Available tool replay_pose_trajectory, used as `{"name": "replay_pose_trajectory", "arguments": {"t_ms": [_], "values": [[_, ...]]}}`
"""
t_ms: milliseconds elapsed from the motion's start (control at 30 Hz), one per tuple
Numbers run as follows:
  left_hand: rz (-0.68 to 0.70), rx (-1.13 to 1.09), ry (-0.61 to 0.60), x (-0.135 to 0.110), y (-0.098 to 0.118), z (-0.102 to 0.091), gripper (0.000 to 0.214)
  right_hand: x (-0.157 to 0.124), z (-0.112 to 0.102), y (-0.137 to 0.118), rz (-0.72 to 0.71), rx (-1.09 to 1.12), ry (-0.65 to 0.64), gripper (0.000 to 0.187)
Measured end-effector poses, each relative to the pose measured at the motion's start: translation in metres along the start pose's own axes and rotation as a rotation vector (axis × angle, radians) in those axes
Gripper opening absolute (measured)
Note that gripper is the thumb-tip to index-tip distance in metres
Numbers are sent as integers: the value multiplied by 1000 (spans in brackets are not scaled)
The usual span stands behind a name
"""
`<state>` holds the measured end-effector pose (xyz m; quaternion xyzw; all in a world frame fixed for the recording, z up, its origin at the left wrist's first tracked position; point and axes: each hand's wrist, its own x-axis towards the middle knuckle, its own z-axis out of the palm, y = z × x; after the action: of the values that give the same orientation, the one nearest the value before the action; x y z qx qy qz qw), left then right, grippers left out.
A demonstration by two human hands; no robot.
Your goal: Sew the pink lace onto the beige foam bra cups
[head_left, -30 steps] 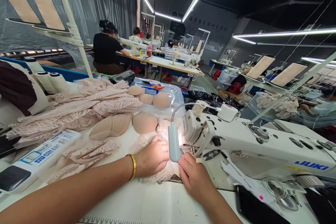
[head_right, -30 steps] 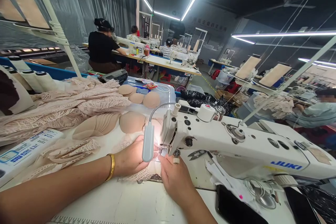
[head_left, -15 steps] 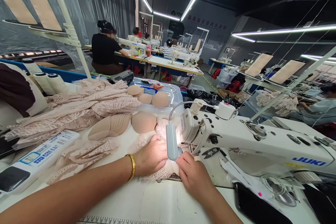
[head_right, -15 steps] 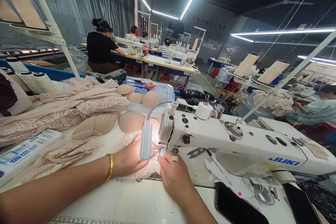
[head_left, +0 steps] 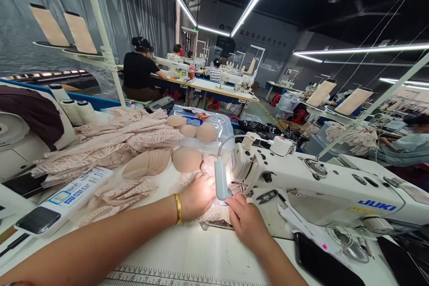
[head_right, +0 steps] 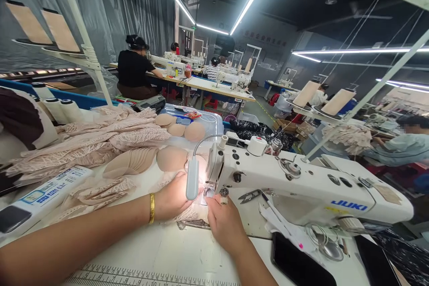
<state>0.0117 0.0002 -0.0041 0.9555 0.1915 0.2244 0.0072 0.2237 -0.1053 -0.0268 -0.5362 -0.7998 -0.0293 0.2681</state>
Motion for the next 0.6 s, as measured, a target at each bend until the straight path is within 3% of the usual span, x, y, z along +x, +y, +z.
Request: {"name": "replay_pose_trajectory", "arguments": {"t_ms": [100,167,233,333,433,467,500,533,600], "values": [[-32,-89,-8,-2,-6,-2,11,0,-3,-4,-10,149,51,27],[-38,-107,16,-10,-5,-11,18,1,-5,-13,64,312,59,26],[-16,-166,49,-26,4,-25,28,3,-5,-28,229,571,2,25],[-12,-390,131,-64,36,-49,38,9,-3,-59,507,988,-88,47],[-263,-838,70,-107,81,-58,36,13,-1,-90,644,1218,-7,57],[-387,-1105,-89,-119,96,-57,35,12,0,-99,661,1267,33,57],[-519,-1381,-243,-127,109,-56,47,9,1,-109,670,1309,73,57],[-682,-1598,-278,-132,119,-55,61,5,2,-117,679,1343,113,56],[-993,-1898,-91,-132,129,-56,68,-9,6,-132,698,1381,177,57]]}}
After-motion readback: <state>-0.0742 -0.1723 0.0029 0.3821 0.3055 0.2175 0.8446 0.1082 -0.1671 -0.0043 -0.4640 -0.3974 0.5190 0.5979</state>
